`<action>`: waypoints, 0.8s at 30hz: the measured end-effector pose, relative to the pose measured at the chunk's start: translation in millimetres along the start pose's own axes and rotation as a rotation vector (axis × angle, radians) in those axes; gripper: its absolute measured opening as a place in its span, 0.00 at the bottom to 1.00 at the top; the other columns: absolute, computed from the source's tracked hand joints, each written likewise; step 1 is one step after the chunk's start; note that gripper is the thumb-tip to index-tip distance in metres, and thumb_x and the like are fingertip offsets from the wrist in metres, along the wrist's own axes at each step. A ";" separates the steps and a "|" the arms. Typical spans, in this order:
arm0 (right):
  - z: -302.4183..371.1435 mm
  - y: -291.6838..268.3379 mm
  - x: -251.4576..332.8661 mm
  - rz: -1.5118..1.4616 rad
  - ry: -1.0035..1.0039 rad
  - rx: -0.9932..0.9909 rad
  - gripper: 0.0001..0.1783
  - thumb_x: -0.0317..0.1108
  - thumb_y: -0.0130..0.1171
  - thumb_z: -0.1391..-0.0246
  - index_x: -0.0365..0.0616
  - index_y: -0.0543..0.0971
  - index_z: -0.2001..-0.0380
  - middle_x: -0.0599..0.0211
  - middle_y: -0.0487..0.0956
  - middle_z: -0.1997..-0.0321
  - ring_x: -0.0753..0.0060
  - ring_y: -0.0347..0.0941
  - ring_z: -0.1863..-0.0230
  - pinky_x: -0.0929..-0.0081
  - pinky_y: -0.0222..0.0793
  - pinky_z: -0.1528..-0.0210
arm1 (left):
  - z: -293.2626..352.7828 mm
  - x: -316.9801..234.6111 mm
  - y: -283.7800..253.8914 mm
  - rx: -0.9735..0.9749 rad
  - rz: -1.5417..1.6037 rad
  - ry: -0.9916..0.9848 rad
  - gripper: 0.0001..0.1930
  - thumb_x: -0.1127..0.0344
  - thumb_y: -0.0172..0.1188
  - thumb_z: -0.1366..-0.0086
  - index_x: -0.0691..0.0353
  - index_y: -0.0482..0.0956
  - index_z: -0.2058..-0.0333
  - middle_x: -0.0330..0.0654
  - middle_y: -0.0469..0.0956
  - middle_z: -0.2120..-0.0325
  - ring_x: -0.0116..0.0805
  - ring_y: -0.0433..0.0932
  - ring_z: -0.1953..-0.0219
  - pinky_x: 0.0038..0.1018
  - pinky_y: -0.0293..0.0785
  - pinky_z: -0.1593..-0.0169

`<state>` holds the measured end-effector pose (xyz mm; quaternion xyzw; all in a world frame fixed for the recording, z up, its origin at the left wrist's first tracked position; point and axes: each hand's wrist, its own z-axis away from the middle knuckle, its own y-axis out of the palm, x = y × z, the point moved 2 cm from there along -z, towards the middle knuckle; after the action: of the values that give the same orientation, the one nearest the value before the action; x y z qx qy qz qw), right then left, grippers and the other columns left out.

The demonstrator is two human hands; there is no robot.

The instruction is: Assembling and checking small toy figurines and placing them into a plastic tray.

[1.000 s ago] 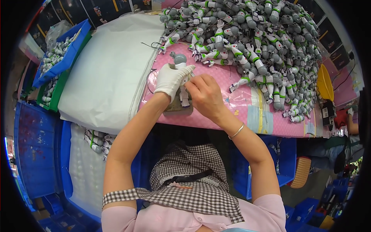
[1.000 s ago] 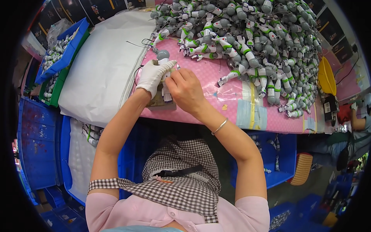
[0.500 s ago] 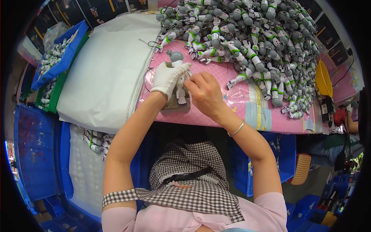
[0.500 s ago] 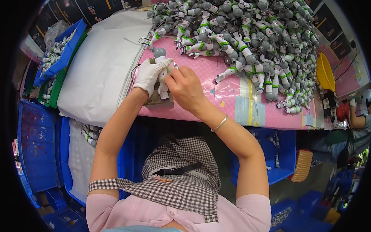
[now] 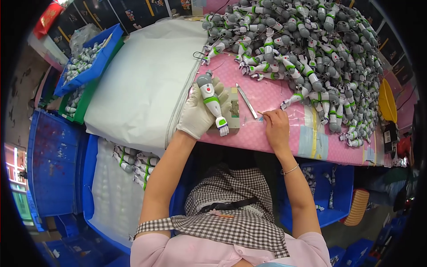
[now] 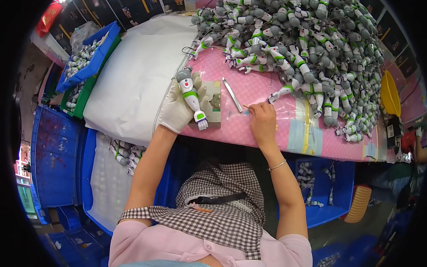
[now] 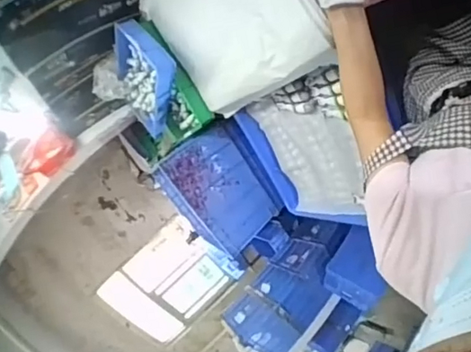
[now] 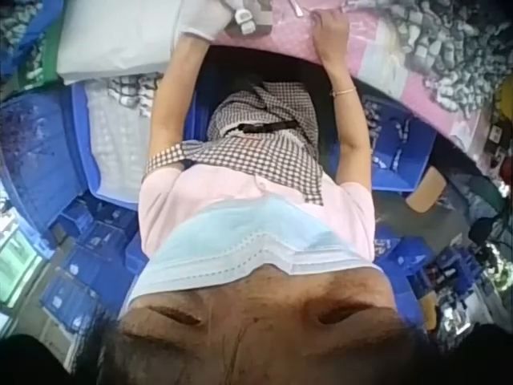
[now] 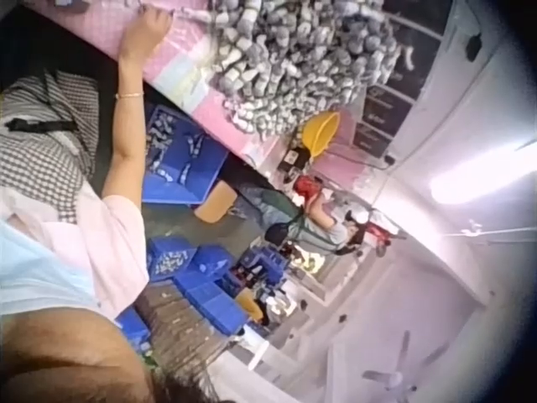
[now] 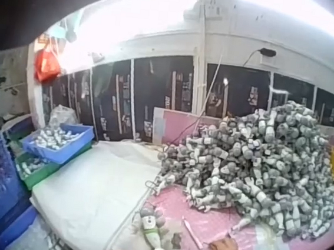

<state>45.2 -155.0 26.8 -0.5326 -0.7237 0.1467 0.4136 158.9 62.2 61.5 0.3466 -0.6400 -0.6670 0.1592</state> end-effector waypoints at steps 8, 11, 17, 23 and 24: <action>-8.1 -13.5 25.9 -0.285 0.157 -0.148 0.09 0.23 0.60 0.54 0.39 0.80 0.66 0.65 0.75 0.70 0.72 0.71 0.66 0.75 0.67 0.63 | 4.6 13.2 10.7 0.089 0.085 -0.126 0.32 0.39 0.43 0.36 0.57 0.62 0.43 0.45 0.74 0.54 0.45 0.73 0.52 0.46 0.69 0.49; -9.4 -25.6 56.7 -0.769 0.221 0.140 0.15 0.25 0.64 0.55 0.40 0.78 0.60 0.69 0.77 0.67 0.82 0.71 0.70 0.82 0.68 0.66 | 6.9 32.6 19.0 0.047 0.251 -0.135 0.31 0.42 0.46 0.37 0.59 0.62 0.43 0.43 0.74 0.56 0.41 0.73 0.57 0.41 0.70 0.51; -0.5 -22.4 92.4 -0.786 -0.176 0.289 0.23 0.28 0.73 0.66 0.43 0.77 0.62 0.69 0.76 0.68 0.79 0.72 0.69 0.80 0.67 0.71 | 8.8 55.0 34.9 0.021 0.539 -0.187 0.31 0.48 0.52 0.38 0.62 0.61 0.42 0.29 0.62 0.74 0.23 0.61 0.73 0.25 0.63 0.61; -8.4 -35.1 60.7 -0.956 -0.142 0.490 0.12 0.28 0.67 0.57 0.37 0.79 0.68 0.66 0.78 0.77 0.80 0.72 0.79 0.80 0.68 0.76 | 42.6 49.3 24.2 -0.061 0.180 -0.175 0.30 0.44 0.45 0.35 0.59 0.61 0.43 0.30 0.61 0.77 0.23 0.59 0.78 0.25 0.62 0.66; -7.0 -24.4 37.9 -1.190 0.378 0.557 0.12 0.32 0.59 0.46 0.35 0.78 0.62 0.64 0.80 0.70 0.81 0.73 0.78 0.83 0.69 0.75 | 46.8 48.6 20.8 -0.037 0.007 -0.162 0.30 0.42 0.41 0.34 0.59 0.61 0.43 0.30 0.61 0.77 0.23 0.59 0.79 0.25 0.63 0.67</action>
<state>31.2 -132.3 63.8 0.0657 -0.7441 -0.0206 0.6645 88.5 62.4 66.2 0.2863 -0.6394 -0.7041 0.1158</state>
